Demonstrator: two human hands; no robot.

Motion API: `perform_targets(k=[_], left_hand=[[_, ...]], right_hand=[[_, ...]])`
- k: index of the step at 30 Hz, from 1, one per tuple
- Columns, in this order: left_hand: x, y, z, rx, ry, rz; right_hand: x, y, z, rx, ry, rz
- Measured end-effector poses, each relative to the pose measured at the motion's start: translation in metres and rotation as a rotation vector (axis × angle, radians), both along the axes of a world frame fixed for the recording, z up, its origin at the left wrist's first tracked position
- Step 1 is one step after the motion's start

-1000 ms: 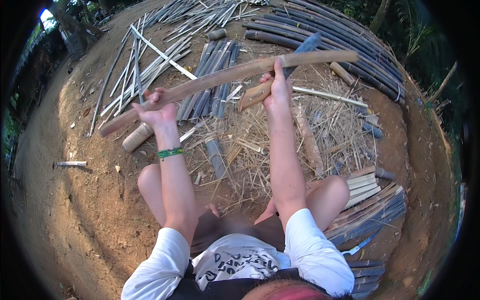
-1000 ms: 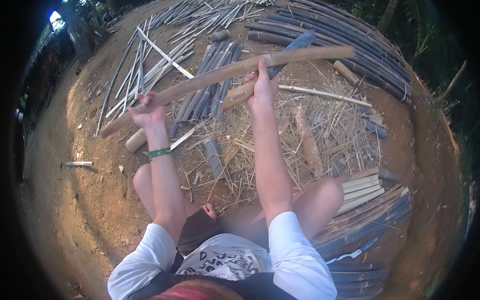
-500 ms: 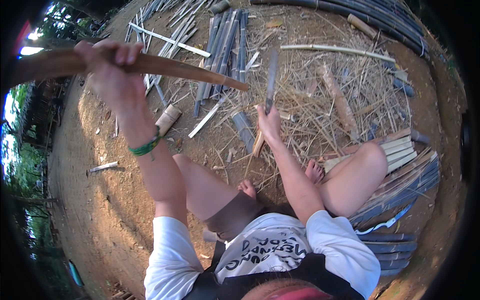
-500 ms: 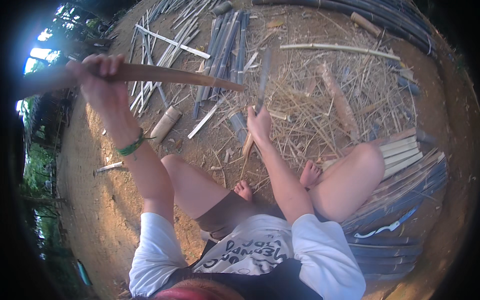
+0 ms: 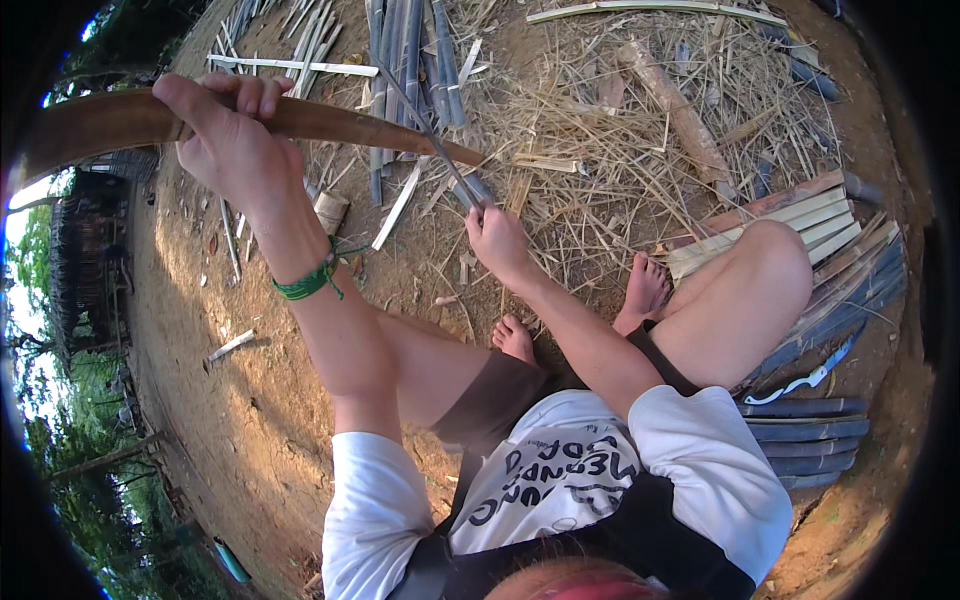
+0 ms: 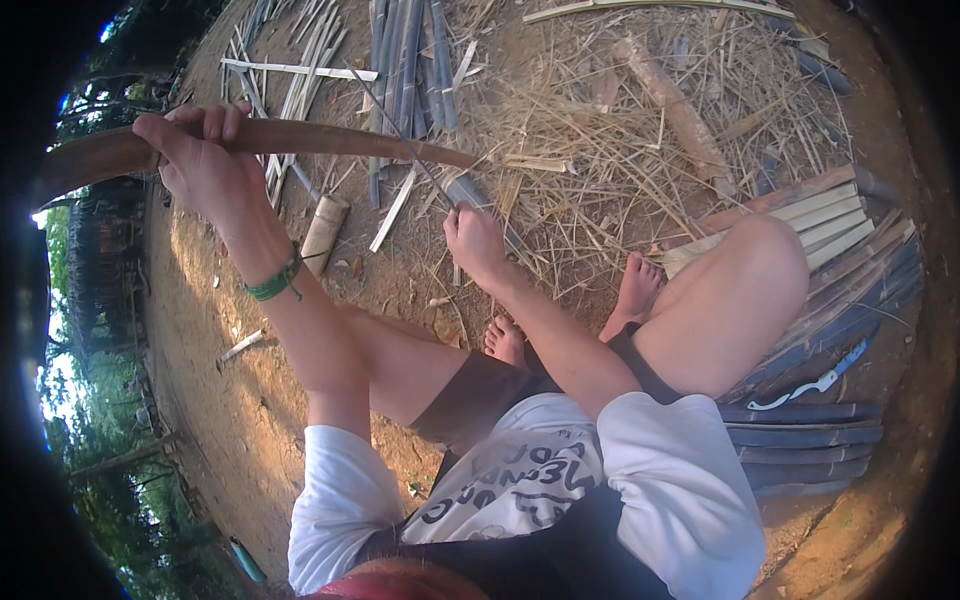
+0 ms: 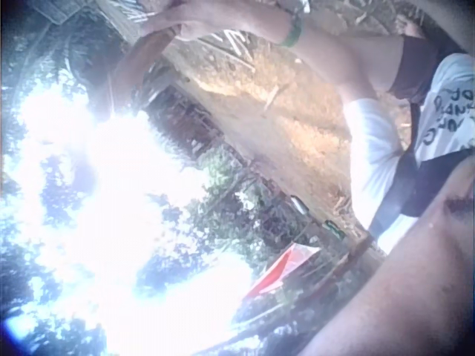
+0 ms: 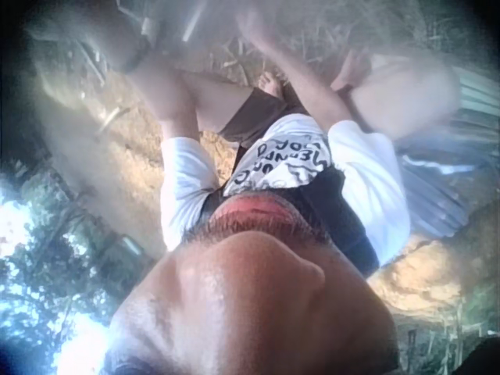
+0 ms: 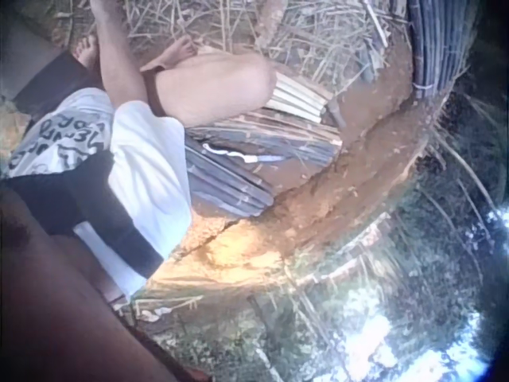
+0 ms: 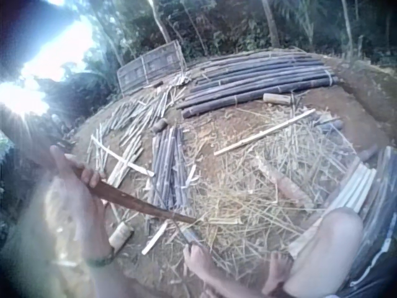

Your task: The person shaves and smooths pieces of bamboo using a machete while sitting outdoors.

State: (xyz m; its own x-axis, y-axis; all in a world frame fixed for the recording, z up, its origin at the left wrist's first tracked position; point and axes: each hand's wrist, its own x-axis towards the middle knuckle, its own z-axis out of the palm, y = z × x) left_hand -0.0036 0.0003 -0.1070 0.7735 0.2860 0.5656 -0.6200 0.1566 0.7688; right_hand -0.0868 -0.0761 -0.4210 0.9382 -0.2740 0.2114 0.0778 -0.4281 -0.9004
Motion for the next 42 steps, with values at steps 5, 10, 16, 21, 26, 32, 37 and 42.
perform_targets(k=[5,10,16,21,26,32,37,42], left_hand=[[0.009,0.022,0.001,-0.013,0.025,0.073],[0.0,0.02,-0.008,-0.014,0.029,0.022],[-0.002,0.011,-0.002,0.02,0.001,0.073],[-0.007,0.0,-0.004,0.026,0.0,0.068],[0.003,0.017,-0.006,0.024,0.018,0.094],[0.007,0.014,0.001,0.009,0.005,0.058],[0.001,0.021,-0.002,0.01,0.032,0.141],[0.007,0.032,-0.005,0.005,0.025,0.102]], right_hand=[[-0.002,-0.013,0.084,-0.025,0.062,0.212],[-0.001,-0.002,0.11,0.046,0.048,0.192],[-0.001,-0.052,-0.093,-0.287,0.485,0.183],[0.007,-0.02,-0.055,-0.001,0.43,0.134],[0.004,-0.004,0.059,0.074,0.041,0.197],[-0.011,-0.019,-0.103,0.036,0.413,0.153],[-0.001,-0.033,-0.078,-0.08,0.408,0.169],[-0.006,-0.015,-0.035,-0.025,0.303,0.214]])
